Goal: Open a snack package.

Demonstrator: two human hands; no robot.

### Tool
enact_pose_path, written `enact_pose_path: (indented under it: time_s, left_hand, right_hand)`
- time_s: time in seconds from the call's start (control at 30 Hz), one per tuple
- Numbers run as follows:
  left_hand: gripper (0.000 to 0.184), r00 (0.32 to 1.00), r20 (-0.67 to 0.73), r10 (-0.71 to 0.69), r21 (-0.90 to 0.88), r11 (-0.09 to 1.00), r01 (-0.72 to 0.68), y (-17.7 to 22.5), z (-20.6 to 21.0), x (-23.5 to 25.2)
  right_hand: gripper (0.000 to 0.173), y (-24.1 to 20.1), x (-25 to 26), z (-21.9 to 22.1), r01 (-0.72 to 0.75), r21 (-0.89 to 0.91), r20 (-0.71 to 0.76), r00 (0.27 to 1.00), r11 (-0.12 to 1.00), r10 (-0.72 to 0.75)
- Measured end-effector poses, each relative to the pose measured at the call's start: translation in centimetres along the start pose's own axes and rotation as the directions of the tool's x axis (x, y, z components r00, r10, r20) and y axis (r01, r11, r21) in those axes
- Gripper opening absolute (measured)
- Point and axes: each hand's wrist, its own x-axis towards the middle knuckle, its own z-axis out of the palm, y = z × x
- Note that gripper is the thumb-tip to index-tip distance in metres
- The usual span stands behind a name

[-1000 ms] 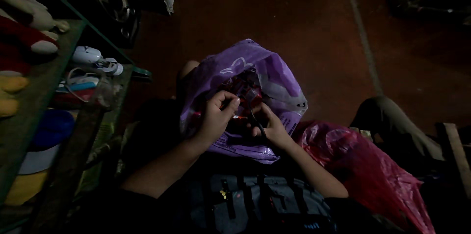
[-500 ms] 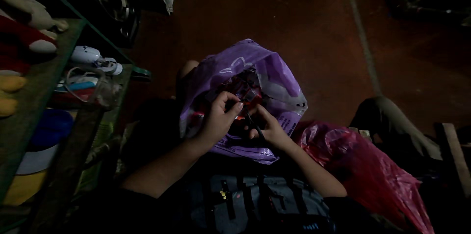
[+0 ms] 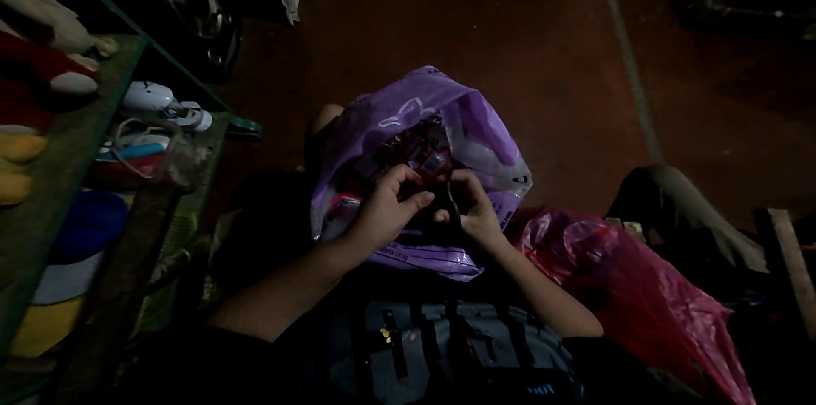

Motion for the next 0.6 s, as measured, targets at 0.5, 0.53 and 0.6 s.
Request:
enact_pose_path:
  time_s: [0.5,0.53,0.6]
  left_hand:
    - [0.016,0.99,0.096,-0.104,-0.152,0.981,0.118,0.13,0.15,0.31]
    - [0.015,0.99,0.103,-0.098,-0.157,0.981,0.114,0.12,0.14,0.31]
    - [0.012,0.987,0.133,-0.093,-0.167,0.979,0.115,0.26,0.08,0.29]
  right_hand:
    - [0.042,-0.42,-0.01,0.22,0.016,0.078,-0.079,0.997,0.997,-0.01]
    - [0.041,-0.44,0.03,0.18,0.004,0.106,-0.075,0.997,0.994,0.004]
    - [0.04,-0.35,0.16,-0.05,-0.027,0.205,-0.051,0.998,0.978,0.038]
